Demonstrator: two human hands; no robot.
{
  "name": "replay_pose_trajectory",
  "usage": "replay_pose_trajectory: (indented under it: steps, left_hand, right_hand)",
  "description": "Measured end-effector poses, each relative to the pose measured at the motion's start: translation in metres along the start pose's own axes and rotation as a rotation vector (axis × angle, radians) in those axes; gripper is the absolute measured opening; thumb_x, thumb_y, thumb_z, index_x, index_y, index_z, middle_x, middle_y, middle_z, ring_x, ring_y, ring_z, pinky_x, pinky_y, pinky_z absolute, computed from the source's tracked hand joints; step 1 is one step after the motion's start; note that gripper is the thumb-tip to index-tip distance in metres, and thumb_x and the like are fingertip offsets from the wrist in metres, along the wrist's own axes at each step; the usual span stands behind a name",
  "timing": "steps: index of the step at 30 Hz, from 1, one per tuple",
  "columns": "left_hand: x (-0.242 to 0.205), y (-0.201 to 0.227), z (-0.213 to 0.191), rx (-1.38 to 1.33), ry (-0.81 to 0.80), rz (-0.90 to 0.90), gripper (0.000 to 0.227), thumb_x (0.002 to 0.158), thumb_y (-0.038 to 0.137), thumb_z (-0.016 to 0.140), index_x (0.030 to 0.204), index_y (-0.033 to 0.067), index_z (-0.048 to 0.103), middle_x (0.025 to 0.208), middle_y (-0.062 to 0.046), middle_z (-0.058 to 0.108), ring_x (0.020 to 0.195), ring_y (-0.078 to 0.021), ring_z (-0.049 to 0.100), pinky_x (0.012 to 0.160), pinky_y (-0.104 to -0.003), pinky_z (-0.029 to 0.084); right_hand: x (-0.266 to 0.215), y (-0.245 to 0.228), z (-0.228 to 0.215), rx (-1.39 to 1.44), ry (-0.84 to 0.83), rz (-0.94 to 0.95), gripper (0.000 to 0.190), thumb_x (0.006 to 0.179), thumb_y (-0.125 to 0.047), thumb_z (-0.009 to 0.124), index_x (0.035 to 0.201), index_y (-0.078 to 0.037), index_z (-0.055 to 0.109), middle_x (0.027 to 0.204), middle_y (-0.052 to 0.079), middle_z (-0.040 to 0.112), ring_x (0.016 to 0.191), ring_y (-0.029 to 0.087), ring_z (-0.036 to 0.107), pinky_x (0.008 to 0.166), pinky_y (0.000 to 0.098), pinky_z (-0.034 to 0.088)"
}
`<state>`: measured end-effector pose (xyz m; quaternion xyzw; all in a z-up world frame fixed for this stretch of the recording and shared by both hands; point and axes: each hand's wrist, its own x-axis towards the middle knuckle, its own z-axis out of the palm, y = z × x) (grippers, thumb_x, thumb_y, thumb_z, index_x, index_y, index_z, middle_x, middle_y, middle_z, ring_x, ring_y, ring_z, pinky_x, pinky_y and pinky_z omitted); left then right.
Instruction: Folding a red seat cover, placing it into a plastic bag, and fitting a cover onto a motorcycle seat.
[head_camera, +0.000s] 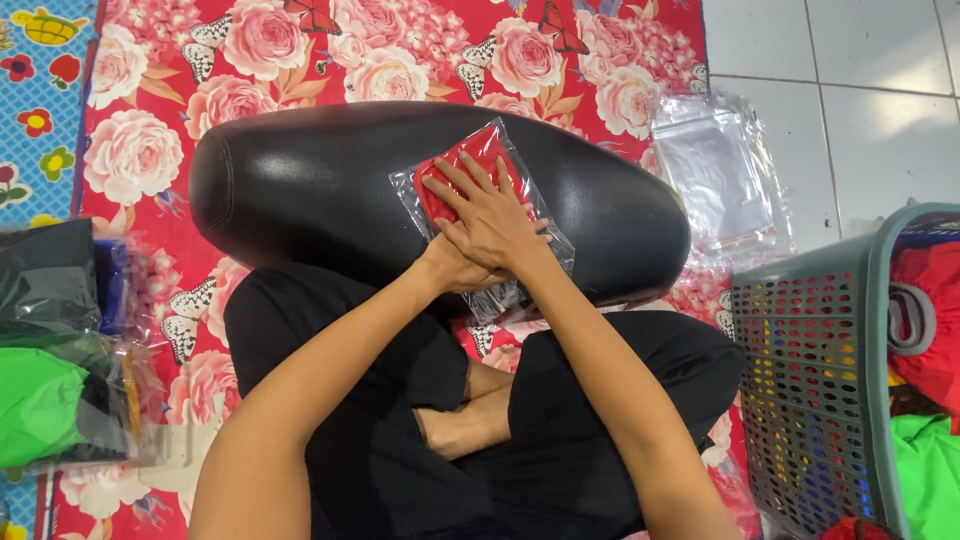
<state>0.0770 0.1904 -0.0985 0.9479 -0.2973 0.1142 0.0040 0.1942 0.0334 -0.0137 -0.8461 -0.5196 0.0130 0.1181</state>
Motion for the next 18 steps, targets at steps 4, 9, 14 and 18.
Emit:
replay_pose_trajectory:
  steps: [4,9,14,18]
  left_hand:
    - [-0.008,0.003,-0.001,-0.014,-0.006,-0.008,0.043,0.097,0.054,0.04,0.112,0.0238,0.068,0.114,-0.002,0.068,0.127,-0.0289,0.049,0.118,-0.064,0.021]
    - [-0.008,0.001,-0.008,-0.03,-0.009,-0.008,0.045,0.098,0.055,0.039,0.108,0.0231,0.069,0.11,-0.004,0.069,0.123,-0.0291,0.052,0.117,-0.063,0.023]
    - [0.066,0.016,-0.069,-0.047,-0.014,-0.019,0.047,0.099,0.056,0.038,0.105,0.0223,0.07,0.106,-0.005,0.071,0.119,-0.0292,0.055,0.115,-0.061,0.026]
    - [0.076,0.019,-0.087,-0.064,-0.018,-0.029,0.049,0.099,0.057,0.037,0.103,0.0216,0.07,0.103,-0.006,0.072,0.116,-0.0293,0.057,0.114,-0.06,0.028]
  right_hand:
    - [0.005,-0.008,-0.012,0.019,0.001,-0.001,0.059,0.103,-0.054,0.033,0.161,-0.041,0.031,0.171,-0.002,0.021,0.158,0.031,0.014,0.123,0.0657,0.006]
    - [0.011,-0.013,-0.02,-0.004,-0.146,0.083,0.06,0.099,-0.051,0.033,0.159,-0.047,0.029,0.172,-0.008,0.018,0.158,0.03,0.013,0.118,0.0745,0.002]
    - [0.012,-0.007,-0.014,0.011,0.01,0.105,0.061,0.101,-0.052,0.041,0.16,-0.044,0.029,0.172,-0.004,0.013,0.158,0.032,0.012,0.12,0.0717,0.007]
    - [0.011,-0.004,-0.006,-0.004,-0.018,0.117,0.061,0.103,-0.063,0.032,0.16,-0.042,0.03,0.172,-0.001,0.016,0.159,0.03,0.008,0.123,0.0658,0.001]
